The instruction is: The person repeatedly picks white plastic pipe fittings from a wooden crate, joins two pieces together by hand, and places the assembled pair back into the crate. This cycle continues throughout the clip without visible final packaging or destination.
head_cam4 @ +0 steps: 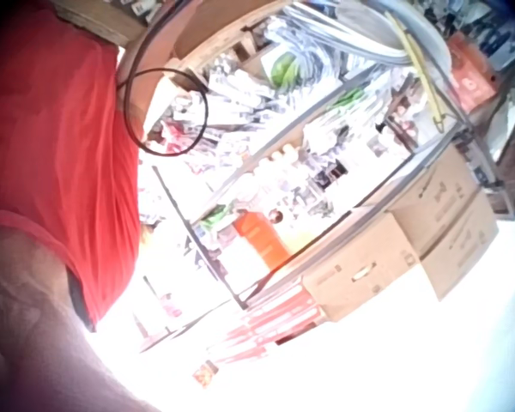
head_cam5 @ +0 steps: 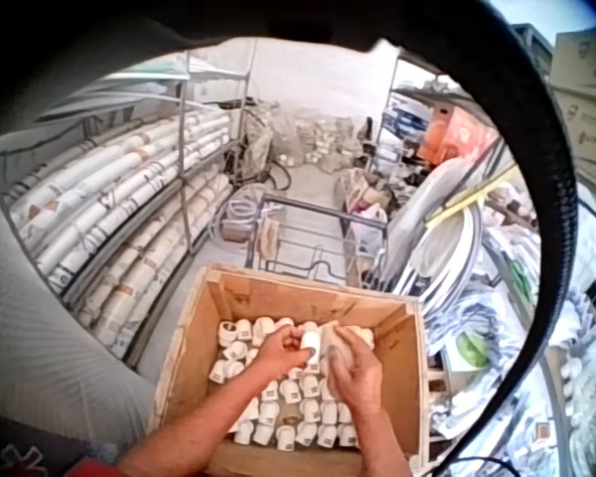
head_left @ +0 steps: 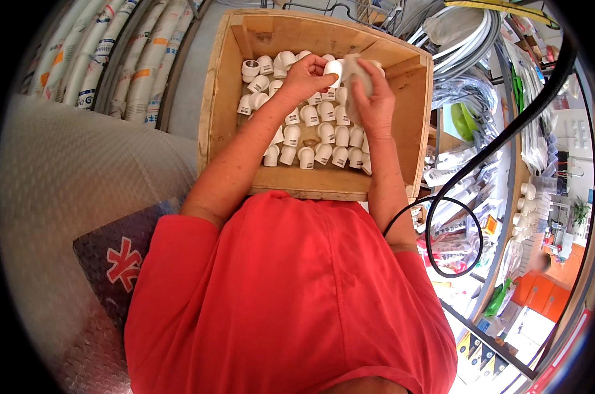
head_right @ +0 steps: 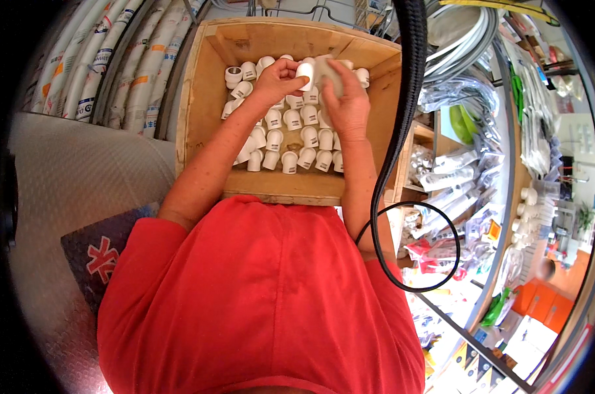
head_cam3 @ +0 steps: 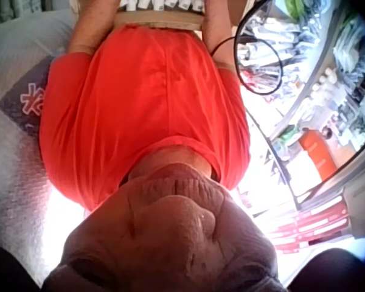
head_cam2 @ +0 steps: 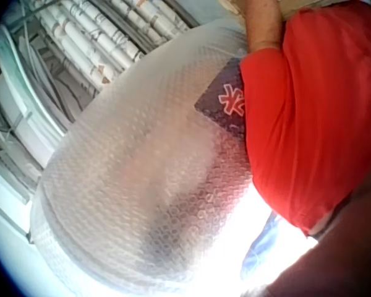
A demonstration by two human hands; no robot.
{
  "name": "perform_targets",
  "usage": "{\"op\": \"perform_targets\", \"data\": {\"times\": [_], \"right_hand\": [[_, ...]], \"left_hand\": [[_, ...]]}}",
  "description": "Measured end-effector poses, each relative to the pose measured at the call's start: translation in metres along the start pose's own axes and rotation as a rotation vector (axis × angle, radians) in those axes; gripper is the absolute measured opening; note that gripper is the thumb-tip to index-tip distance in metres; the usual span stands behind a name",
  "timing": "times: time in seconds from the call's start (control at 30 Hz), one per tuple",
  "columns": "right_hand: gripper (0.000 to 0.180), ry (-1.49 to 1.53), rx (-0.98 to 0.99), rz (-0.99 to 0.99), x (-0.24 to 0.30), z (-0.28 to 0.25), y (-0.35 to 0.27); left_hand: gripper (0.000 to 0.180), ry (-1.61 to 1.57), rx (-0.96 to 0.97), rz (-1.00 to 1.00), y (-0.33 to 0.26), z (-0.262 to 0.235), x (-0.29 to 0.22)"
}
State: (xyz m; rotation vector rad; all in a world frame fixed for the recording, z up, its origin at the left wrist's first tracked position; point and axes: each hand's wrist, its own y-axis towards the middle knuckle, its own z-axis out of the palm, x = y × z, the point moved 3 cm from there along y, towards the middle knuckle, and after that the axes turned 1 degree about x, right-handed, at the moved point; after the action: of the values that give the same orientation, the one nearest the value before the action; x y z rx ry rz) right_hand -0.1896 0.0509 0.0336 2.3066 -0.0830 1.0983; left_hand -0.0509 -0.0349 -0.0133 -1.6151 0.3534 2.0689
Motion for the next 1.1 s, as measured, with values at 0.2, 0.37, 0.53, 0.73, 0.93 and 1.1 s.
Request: {"op": "perform_targets", "data": {"times": [0.2, 0.37, 0.53, 0.73, 0.93, 1.1], "right_hand": [[0.032, -0.243, 0.072, 0.246, -0.017, -0.011, 0.0], [0.032, -0.002, -0.019, 0.113, -0.003, -0.007, 0.002], [0.031, 0.021, 0.072, 0.122, 0.007, 0.013, -0.005], [0.032, -0.105, 0.089, 0.132, 0.011, 0.01, -0.005], [0.036, -0.247, 0.095, -0.03, 0.021, 0.013, -0.005], [0.049, -0.328, 0.101, -0.049, 0.025, 0.014, -0.006]], "left_hand": [[0.035, 0.044, -0.005, 0.033, 0.006, -0.005, 0.007], [0.034, 0.217, -0.032, 0.168, 0.006, -0.003, 0.008], [0.033, 0.085, 0.018, 0.062, 0.002, 0.0, 0.008], [0.042, -0.155, 0.033, -0.044, -0.004, 0.008, 0.014], [0.049, -0.115, -0.005, -0.073, -0.01, 0.017, 0.013], [0.056, -0.154, -0.003, -0.052, -0.005, 0.012, 0.02]]}}
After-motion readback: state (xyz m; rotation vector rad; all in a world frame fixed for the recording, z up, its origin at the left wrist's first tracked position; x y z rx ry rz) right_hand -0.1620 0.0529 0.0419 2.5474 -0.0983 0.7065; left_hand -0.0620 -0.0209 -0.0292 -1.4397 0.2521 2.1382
